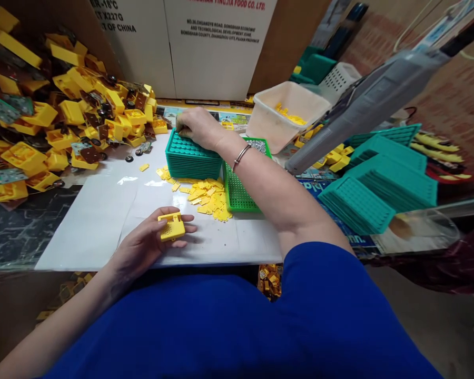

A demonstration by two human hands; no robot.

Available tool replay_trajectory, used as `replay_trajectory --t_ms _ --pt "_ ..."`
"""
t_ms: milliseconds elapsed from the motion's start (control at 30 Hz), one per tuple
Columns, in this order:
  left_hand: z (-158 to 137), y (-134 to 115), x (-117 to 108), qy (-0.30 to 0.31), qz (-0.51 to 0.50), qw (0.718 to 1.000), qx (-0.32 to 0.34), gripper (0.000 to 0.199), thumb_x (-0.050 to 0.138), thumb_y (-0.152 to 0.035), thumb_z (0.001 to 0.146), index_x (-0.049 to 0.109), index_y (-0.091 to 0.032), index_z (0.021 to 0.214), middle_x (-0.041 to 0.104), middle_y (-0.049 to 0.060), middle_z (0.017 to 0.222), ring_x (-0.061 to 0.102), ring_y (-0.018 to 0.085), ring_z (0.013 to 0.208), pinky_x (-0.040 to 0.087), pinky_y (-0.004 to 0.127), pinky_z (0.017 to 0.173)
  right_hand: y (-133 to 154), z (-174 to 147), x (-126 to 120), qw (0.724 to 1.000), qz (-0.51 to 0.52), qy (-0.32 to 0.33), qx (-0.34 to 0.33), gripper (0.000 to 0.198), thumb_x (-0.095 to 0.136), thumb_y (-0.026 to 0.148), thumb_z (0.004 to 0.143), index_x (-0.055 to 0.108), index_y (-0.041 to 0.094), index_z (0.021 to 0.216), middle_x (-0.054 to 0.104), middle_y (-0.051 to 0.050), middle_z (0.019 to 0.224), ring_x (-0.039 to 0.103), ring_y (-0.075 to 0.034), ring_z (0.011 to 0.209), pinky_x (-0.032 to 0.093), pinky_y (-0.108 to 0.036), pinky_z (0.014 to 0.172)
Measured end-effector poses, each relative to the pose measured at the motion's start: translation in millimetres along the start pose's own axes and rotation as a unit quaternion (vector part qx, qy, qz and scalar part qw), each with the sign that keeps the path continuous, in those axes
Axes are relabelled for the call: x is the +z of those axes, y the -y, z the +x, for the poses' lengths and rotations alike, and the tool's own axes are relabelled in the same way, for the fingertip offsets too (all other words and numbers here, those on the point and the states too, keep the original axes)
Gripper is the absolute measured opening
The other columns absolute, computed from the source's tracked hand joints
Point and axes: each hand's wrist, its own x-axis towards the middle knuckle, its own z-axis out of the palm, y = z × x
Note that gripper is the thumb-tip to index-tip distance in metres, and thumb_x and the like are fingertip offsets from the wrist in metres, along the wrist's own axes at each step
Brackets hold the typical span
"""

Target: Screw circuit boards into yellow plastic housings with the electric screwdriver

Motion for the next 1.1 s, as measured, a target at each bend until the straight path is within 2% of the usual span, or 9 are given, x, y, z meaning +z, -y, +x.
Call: replay_trajectory --t_ms 233,533,633,733,767,833,900,967,1100 --pt "-1 2 1 -0.005 -0.009 1.000 0.014 0.036 0.066 -0.017 0.078 0.055 -0.017 0.112 0.068 0.013 0.117 0.070 0.029 0.104 0.059 0.036 0.079 -7 2 -2 1.000 0.009 0.016 -0.001 0.013 0.065 0.019 0.083 0.074 0.025 0.090 0.073 -0.007 0.101 0.063 -0.024 0.096 0.047 -0.043 0.093" --pt "-3 2 3 -0.022 -0.007 0.999 0.024 0.040 0.068 -0.015 0.075 0.054 -0.017 0.112 0.067 0.011 0.116 0.070 0.029 0.104 0.059 0.037 0.082 6 -5 -1 0.996 -0.068 0.027 0.045 0.015 0.054 0.020 0.092 0.067 0.020 0.098 0.068 -0.011 0.109 0.060 -0.026 0.104 0.046 -0.041 0.090" --pt "-3 4 2 -0.042 -0.009 0.997 0.063 0.042 0.067 -0.013 0.073 0.054 -0.019 0.113 0.065 0.009 0.117 0.068 0.027 0.107 0.057 0.040 0.090 22 -16 -7 0.997 -0.024 -0.003 0.071 0.015 0.050 0.019 0.093 0.065 0.020 0.099 0.067 -0.011 0.110 0.060 -0.026 0.104 0.046 -0.041 0.091" --pt "0 8 1 -0.069 -0.016 0.991 0.110 0.048 0.068 -0.010 0.069 0.054 -0.022 0.113 0.063 0.006 0.117 0.066 0.025 0.111 0.053 0.043 0.099 53 -42 -11 0.992 0.094 -0.054 0.069 0.015 0.048 0.022 0.096 0.063 0.021 0.100 0.068 -0.008 0.106 0.060 -0.021 0.098 0.046 -0.035 0.087" --pt "2 10 1 -0.078 -0.018 0.989 0.123 0.050 0.068 -0.010 0.067 0.053 -0.023 0.113 0.062 0.005 0.118 0.065 0.024 0.112 0.052 0.043 0.101 65 -53 -11 0.987 0.140 -0.046 0.062 0.014 0.049 0.022 0.096 0.062 0.020 0.098 0.068 -0.007 0.103 0.060 -0.019 0.094 0.047 -0.033 0.084" --pt "4 14 2 -0.090 -0.020 0.985 0.144 0.053 0.069 -0.010 0.067 0.052 -0.026 0.115 0.060 0.002 0.118 0.063 0.022 0.114 0.049 0.042 0.104 88 -76 -8 0.973 0.223 0.019 0.046 0.011 0.052 0.021 0.094 0.062 0.018 0.093 0.068 -0.005 0.096 0.060 -0.016 0.086 0.046 -0.030 0.078" --pt "5 17 5 -0.091 -0.016 0.983 0.157 0.054 0.069 -0.011 0.068 0.051 -0.028 0.116 0.059 0.000 0.119 0.060 0.019 0.115 0.048 0.040 0.105 104 -94 -1 0.961 0.263 0.085 0.033 0.010 0.054 0.019 0.093 0.062 0.015 0.087 0.067 -0.004 0.089 0.058 -0.013 0.079 0.044 -0.027 0.074" --pt "6 18 8 -0.086 -0.004 0.984 0.157 0.053 0.070 -0.012 0.070 0.051 -0.028 0.117 0.059 0.000 0.120 0.058 0.018 0.115 0.048 0.039 0.104 112 -107 5 0.956 0.264 0.125 0.026 0.011 0.054 0.016 0.093 0.061 0.015 0.085 0.066 -0.003 0.087 0.055 -0.012 0.076 0.041 -0.026 0.072" --pt "6 22 11 -0.080 0.013 0.984 0.158 0.055 0.069 -0.013 0.073 0.048 -0.027 0.121 0.058 0.001 0.124 0.056 0.017 0.117 0.047 0.036 0.104 109 -118 11 0.943 0.286 0.165 0.035 0.010 0.053 0.017 0.094 0.062 0.014 0.090 0.066 -0.003 0.090 0.056 -0.012 0.079 0.040 -0.024 0.073"
